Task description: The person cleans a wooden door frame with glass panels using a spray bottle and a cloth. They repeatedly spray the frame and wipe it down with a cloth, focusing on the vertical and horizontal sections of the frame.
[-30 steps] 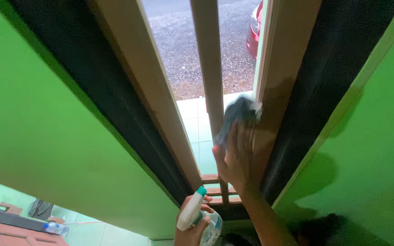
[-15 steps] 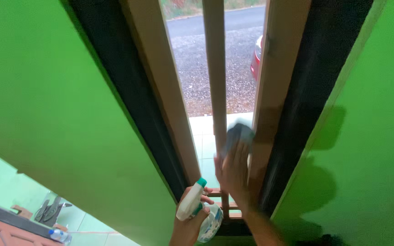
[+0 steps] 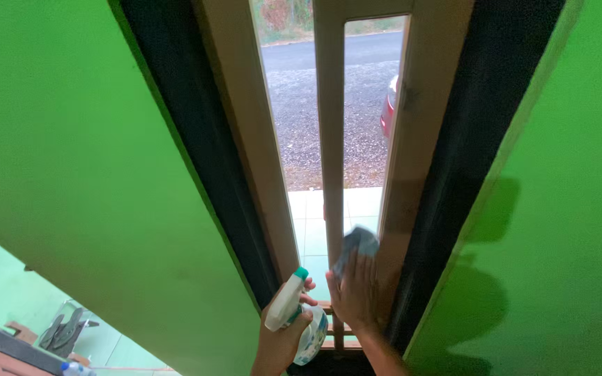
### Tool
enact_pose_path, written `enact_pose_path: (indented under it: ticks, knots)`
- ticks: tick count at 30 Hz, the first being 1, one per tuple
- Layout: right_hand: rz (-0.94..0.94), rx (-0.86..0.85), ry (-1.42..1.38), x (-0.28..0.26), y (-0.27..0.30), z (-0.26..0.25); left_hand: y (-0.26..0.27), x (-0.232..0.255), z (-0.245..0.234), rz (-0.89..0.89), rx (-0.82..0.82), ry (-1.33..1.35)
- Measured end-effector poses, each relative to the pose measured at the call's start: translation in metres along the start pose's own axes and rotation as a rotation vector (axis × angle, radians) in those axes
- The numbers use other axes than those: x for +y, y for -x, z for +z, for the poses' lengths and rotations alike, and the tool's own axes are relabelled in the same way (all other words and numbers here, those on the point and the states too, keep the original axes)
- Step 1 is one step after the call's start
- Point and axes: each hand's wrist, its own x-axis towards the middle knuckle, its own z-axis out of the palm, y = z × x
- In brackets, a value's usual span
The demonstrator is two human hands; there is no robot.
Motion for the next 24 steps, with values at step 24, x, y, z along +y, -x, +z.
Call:
enact_pose_path:
  ticks: [24]
  knots:
    - [-0.271, 0.313, 0.086, -0.041, -0.131, -0.065, -0.012, 0.013, -0.015, -0.063, 0.022, -0.050]
